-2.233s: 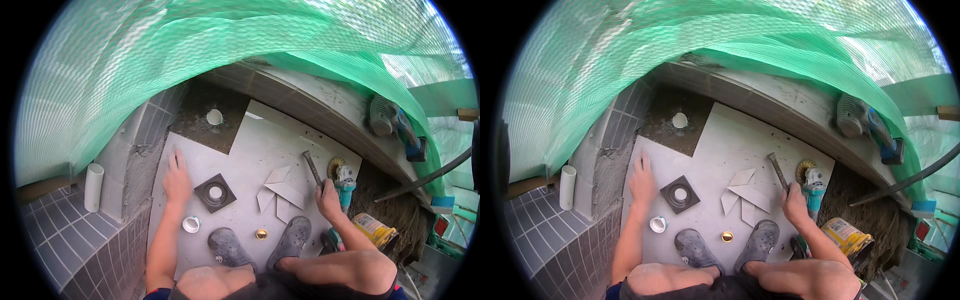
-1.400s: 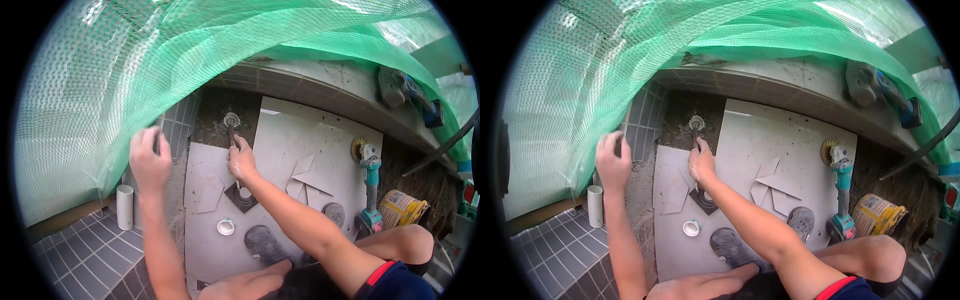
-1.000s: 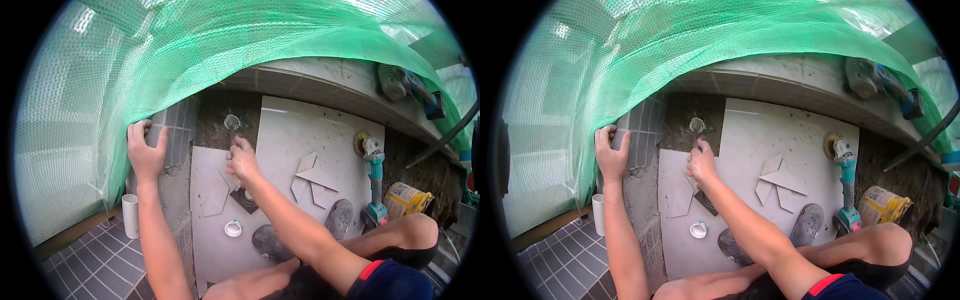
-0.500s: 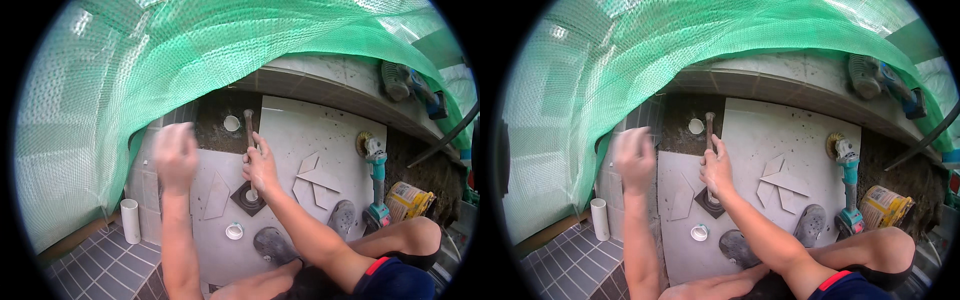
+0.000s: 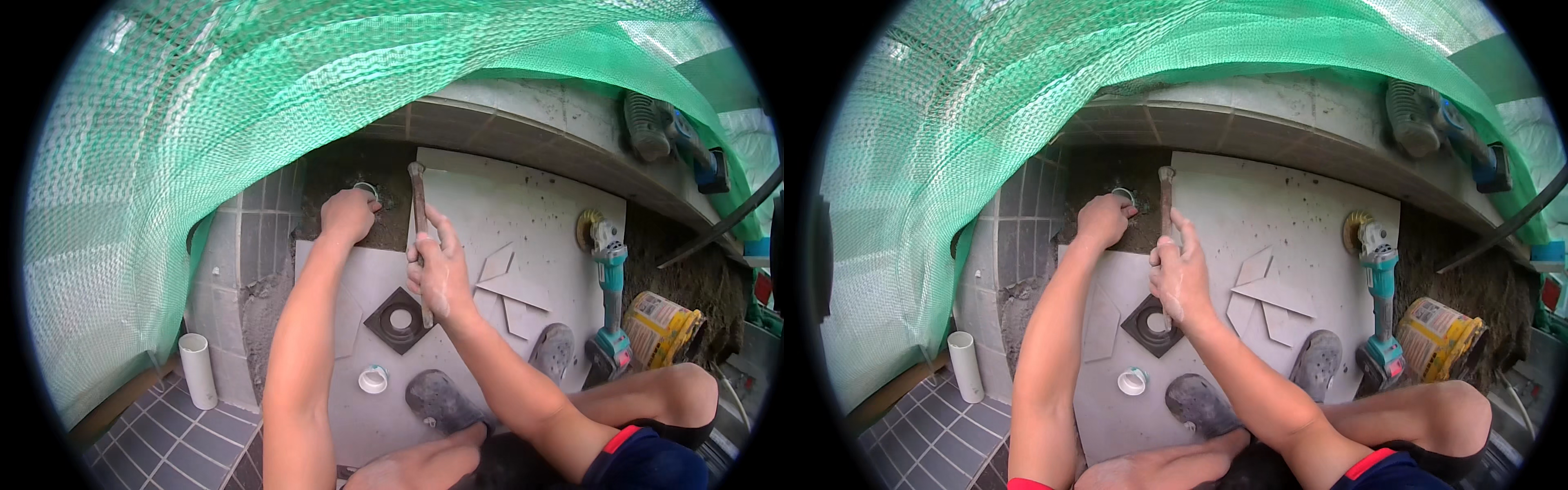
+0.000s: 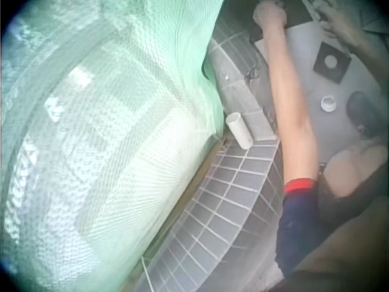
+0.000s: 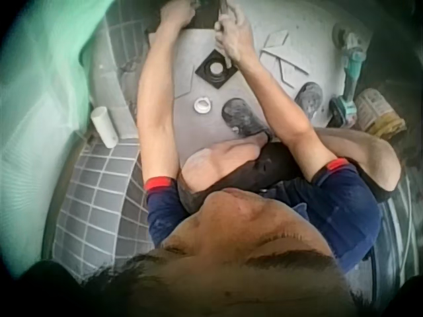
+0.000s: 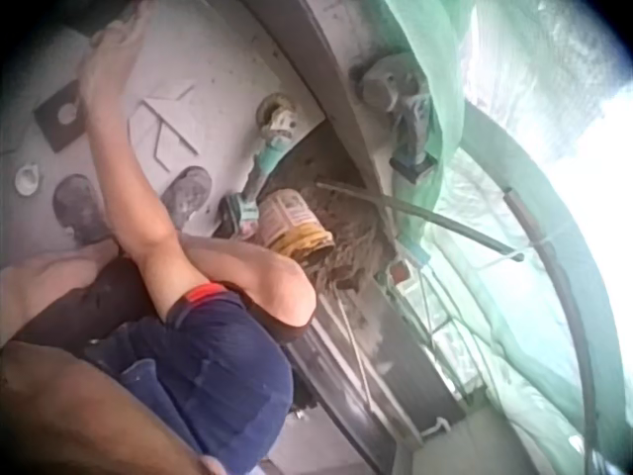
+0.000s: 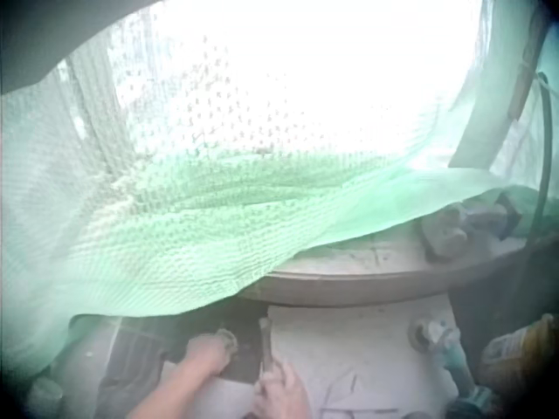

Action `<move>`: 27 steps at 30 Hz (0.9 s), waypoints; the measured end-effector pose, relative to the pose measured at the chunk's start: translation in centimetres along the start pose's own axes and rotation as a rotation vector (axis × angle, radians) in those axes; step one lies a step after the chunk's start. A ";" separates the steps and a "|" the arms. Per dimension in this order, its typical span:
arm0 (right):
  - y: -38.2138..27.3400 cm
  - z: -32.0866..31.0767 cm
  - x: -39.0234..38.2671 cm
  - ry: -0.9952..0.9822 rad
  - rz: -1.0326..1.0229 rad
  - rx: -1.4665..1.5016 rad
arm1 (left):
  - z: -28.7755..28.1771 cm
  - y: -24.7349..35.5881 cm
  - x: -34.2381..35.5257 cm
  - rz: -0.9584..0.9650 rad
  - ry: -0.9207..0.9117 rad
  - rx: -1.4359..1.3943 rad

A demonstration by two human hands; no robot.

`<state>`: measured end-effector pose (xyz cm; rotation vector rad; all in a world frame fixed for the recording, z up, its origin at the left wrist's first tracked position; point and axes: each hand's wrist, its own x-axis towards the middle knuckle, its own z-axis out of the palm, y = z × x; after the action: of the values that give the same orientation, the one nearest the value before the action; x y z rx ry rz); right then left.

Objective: The person positions pieces of tile around a floor drain using a hammer and fits a drain cover over the opening.

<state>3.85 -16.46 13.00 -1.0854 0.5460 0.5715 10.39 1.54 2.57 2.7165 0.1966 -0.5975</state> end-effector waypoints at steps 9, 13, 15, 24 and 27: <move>0.6 -0.8 0.0 0.049 0.015 -0.020 | 0.5 2.3 -0.3 -0.196 0.027 -0.115; -0.1 -1.2 0.1 0.091 0.013 -0.013 | 1.5 1.7 1.9 -0.289 -0.029 -0.302; -0.3 -0.5 -0.2 0.078 0.002 -0.016 | 2.9 0.0 2.9 -0.406 -0.046 -0.489; -1.6 -2.3 -1.0 0.096 -0.036 -0.007 | 3.0 2.5 3.7 -0.498 -0.063 -0.388; -2.5 -2.5 -1.1 0.101 -0.012 -0.031 | 2.8 3.5 3.6 -0.497 -0.060 -0.328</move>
<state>4.43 -19.80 14.48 -1.1512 0.6194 0.5184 13.34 -2.51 -0.26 2.3270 0.8872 -0.7047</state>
